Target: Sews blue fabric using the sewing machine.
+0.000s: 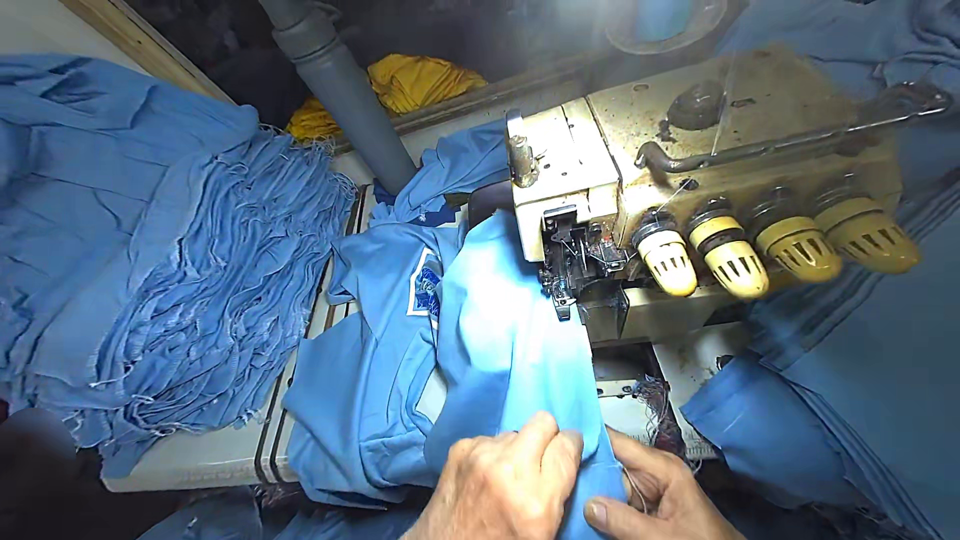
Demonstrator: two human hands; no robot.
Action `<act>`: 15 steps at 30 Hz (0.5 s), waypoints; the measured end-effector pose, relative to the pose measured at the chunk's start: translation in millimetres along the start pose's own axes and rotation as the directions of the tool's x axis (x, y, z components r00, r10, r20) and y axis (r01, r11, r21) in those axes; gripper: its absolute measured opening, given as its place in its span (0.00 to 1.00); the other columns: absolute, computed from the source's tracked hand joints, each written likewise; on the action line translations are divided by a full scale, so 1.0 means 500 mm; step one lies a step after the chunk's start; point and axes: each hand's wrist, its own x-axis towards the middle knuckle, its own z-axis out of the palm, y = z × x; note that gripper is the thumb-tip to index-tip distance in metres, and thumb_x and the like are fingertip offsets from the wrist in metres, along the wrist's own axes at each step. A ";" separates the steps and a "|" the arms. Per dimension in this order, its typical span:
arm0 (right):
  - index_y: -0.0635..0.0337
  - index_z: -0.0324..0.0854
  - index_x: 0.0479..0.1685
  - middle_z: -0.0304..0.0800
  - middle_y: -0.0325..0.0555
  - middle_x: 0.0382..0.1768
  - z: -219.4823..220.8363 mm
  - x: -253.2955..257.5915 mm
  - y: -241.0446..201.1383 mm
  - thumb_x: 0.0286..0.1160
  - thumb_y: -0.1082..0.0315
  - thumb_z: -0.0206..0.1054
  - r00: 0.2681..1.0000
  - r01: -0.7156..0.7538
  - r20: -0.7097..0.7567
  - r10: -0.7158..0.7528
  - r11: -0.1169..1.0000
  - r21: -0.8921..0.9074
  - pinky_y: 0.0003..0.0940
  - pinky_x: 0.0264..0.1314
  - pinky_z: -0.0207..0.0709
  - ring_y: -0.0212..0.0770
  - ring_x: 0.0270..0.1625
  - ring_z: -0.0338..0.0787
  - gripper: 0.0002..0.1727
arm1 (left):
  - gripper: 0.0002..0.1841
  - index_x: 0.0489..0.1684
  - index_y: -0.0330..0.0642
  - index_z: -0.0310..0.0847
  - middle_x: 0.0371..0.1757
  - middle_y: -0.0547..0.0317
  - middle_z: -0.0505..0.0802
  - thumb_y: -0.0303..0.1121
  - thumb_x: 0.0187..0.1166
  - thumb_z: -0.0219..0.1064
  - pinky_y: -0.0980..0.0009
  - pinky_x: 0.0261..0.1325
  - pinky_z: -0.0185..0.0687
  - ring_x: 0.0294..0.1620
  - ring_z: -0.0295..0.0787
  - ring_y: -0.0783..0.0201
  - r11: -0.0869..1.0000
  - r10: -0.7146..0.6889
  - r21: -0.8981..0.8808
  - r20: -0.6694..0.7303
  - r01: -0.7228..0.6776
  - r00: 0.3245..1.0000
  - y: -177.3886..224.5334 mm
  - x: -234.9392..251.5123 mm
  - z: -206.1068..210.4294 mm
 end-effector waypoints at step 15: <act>0.54 0.86 0.31 0.91 0.25 0.29 0.036 0.119 0.017 0.76 0.77 0.63 0.954 0.105 -0.280 -0.112 0.994 -0.040 0.18 0.43 0.84 0.17 0.36 0.89 0.10 | 0.12 0.15 0.44 0.80 0.16 0.61 0.75 0.32 0.70 0.68 0.71 0.12 0.63 0.13 0.75 0.64 0.952 -0.041 0.296 -0.148 0.084 0.988 -0.019 0.151 0.032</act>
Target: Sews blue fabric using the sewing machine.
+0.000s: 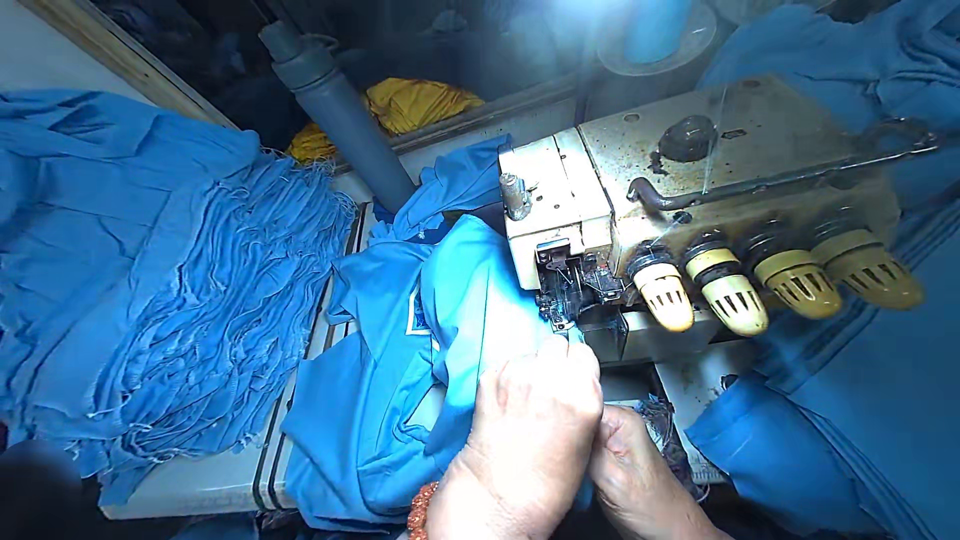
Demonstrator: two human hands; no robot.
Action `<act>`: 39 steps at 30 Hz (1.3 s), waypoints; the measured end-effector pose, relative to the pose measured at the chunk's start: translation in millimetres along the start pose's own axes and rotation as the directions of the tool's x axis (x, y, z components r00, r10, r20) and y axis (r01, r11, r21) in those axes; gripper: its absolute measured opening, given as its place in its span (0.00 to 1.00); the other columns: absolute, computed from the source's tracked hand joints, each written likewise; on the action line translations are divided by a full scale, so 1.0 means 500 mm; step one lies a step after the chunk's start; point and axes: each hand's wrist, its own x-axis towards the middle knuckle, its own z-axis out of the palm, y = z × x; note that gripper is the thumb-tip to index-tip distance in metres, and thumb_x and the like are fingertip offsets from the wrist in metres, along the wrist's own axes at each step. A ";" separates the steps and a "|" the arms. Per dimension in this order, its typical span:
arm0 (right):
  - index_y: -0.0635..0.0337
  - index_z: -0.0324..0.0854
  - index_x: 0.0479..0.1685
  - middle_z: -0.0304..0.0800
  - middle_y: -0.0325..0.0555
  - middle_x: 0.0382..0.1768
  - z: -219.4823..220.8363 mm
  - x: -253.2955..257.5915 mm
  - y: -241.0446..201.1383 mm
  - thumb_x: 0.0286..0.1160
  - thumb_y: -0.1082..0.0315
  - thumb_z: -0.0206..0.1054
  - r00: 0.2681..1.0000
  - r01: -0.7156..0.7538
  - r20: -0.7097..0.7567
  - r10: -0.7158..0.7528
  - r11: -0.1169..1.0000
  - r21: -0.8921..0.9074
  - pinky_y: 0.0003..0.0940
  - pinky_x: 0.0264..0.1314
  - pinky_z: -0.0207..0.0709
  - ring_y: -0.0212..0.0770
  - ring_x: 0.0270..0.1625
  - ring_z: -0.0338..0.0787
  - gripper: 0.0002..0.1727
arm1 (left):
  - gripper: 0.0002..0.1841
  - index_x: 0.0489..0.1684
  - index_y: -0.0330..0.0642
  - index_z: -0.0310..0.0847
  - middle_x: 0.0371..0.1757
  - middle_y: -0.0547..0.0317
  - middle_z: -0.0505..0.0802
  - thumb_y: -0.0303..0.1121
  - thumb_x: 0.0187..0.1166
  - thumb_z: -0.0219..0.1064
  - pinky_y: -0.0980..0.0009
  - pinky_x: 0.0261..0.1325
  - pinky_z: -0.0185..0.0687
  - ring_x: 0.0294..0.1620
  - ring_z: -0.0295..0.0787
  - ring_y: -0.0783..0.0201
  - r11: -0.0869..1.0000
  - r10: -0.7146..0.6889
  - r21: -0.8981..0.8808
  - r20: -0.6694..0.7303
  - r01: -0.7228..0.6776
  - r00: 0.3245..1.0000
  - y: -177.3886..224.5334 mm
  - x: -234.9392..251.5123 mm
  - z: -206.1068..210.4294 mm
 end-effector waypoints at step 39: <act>0.72 0.90 0.47 0.96 0.55 0.37 -0.102 -0.178 0.019 0.80 0.70 0.66 0.995 0.030 0.087 0.040 0.732 -0.681 0.39 0.44 0.90 0.42 0.36 0.96 0.12 | 0.12 0.44 0.39 0.93 0.44 0.61 0.96 0.35 0.77 0.65 0.75 0.54 0.88 0.46 0.92 0.76 0.876 -0.411 -0.288 -0.025 0.387 0.911 -0.188 -0.161 -0.124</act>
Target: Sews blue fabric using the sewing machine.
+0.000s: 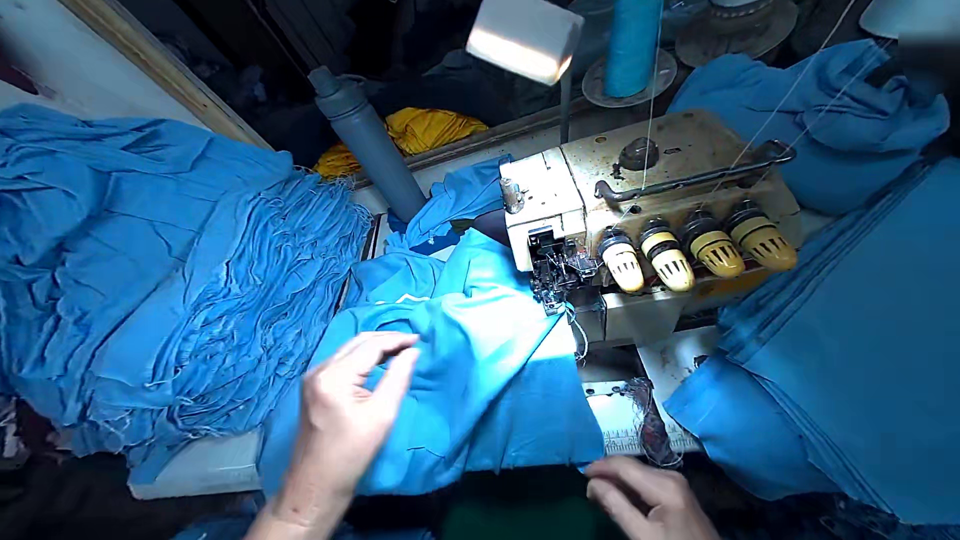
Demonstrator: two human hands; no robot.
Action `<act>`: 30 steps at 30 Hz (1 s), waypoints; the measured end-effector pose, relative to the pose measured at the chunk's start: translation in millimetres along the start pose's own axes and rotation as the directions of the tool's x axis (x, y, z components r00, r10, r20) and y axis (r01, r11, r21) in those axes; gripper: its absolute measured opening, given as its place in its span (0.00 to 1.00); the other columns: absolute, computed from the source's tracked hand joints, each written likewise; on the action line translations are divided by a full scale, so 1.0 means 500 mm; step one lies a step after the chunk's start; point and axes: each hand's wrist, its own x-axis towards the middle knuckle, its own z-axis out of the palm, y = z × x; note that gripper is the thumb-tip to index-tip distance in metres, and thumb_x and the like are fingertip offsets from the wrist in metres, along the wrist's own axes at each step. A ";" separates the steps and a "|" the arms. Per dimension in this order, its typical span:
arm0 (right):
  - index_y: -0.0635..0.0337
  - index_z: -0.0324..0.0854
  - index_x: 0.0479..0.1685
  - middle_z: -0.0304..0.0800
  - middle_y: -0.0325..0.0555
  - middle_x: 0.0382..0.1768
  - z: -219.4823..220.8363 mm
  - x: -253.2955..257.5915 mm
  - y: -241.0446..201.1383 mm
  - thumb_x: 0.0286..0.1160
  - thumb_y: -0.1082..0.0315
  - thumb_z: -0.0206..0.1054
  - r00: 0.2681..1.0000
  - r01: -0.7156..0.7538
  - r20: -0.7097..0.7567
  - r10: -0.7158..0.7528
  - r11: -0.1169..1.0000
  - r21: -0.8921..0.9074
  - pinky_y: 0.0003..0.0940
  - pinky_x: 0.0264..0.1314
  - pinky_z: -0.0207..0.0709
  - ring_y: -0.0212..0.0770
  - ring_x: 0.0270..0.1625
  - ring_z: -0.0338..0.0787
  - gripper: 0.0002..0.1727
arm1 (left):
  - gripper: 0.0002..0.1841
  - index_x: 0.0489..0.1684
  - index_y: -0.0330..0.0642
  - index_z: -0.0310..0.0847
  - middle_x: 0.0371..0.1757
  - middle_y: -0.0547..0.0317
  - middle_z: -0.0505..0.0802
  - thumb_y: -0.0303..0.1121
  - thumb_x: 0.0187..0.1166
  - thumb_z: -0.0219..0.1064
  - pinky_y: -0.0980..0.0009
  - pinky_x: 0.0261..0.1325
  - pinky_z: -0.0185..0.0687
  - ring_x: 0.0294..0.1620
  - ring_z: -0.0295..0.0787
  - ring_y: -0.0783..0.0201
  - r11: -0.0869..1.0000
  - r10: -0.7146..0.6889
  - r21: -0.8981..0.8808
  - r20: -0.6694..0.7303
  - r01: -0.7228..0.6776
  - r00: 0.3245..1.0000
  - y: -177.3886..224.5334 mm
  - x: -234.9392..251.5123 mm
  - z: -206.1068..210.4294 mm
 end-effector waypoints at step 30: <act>0.64 0.87 0.32 0.88 0.28 0.22 0.031 0.173 -0.048 0.61 0.78 0.65 0.945 0.197 -0.323 -0.045 0.869 0.454 0.11 0.30 0.77 0.14 0.25 0.82 0.06 | 0.08 0.22 0.51 0.86 0.22 0.68 0.82 0.36 0.69 0.64 0.59 0.47 0.69 0.30 0.80 0.65 0.910 0.373 0.136 0.140 -0.391 0.917 0.156 0.047 0.174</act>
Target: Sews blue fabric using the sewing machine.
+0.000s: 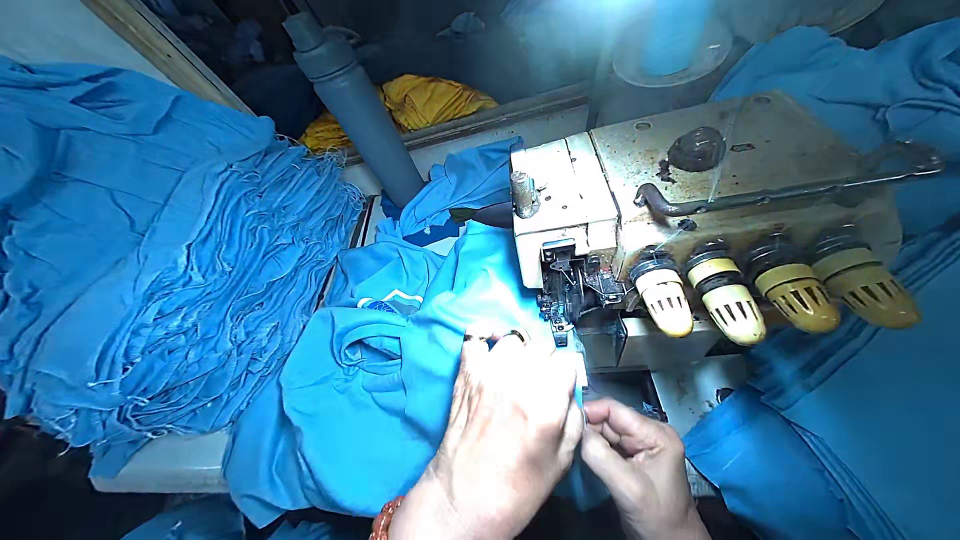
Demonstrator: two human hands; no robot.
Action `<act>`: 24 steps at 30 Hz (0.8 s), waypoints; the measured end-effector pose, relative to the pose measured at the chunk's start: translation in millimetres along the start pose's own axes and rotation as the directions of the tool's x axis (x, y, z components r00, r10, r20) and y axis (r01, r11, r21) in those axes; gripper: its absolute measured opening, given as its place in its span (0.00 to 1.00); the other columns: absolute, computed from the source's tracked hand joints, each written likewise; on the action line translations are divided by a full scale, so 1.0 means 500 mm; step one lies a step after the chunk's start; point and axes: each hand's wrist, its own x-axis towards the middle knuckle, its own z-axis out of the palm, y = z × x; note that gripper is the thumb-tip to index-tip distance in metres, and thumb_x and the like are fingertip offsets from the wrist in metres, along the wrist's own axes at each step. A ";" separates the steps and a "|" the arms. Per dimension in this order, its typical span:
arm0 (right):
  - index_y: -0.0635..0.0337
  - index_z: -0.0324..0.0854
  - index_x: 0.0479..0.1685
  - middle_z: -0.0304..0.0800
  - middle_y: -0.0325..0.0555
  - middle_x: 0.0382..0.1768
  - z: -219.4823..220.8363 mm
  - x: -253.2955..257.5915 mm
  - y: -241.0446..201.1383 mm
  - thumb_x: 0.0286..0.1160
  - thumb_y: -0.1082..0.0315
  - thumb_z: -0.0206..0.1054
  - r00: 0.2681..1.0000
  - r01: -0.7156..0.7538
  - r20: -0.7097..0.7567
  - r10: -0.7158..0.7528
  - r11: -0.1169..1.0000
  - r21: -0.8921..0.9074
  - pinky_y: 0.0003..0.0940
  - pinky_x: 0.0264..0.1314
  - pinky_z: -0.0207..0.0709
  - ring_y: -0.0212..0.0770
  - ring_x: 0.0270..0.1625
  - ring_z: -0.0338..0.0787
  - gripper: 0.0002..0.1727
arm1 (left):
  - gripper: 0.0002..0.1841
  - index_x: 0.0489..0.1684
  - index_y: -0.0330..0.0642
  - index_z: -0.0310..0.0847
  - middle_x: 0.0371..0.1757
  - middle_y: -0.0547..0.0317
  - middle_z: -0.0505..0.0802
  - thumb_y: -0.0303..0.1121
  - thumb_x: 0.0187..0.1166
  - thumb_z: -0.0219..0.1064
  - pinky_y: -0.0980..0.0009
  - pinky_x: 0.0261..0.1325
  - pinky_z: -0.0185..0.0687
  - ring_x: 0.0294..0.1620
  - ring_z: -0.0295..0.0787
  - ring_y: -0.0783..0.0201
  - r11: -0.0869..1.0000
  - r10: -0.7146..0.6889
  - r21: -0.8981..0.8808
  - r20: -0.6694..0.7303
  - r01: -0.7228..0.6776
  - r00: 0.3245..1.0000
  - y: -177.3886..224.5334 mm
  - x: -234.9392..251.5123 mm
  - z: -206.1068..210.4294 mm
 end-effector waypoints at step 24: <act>0.70 0.89 0.49 0.98 0.36 0.35 -0.017 -0.029 -0.036 0.66 0.84 0.70 0.984 -0.173 0.065 0.167 0.979 0.107 0.23 0.42 0.91 0.24 0.36 0.95 0.12 | 0.09 0.23 0.52 0.87 0.19 0.68 0.85 0.36 0.73 0.65 0.55 0.67 0.66 0.26 0.80 0.69 0.989 -0.045 -0.142 -0.057 0.036 0.997 0.007 -0.063 0.007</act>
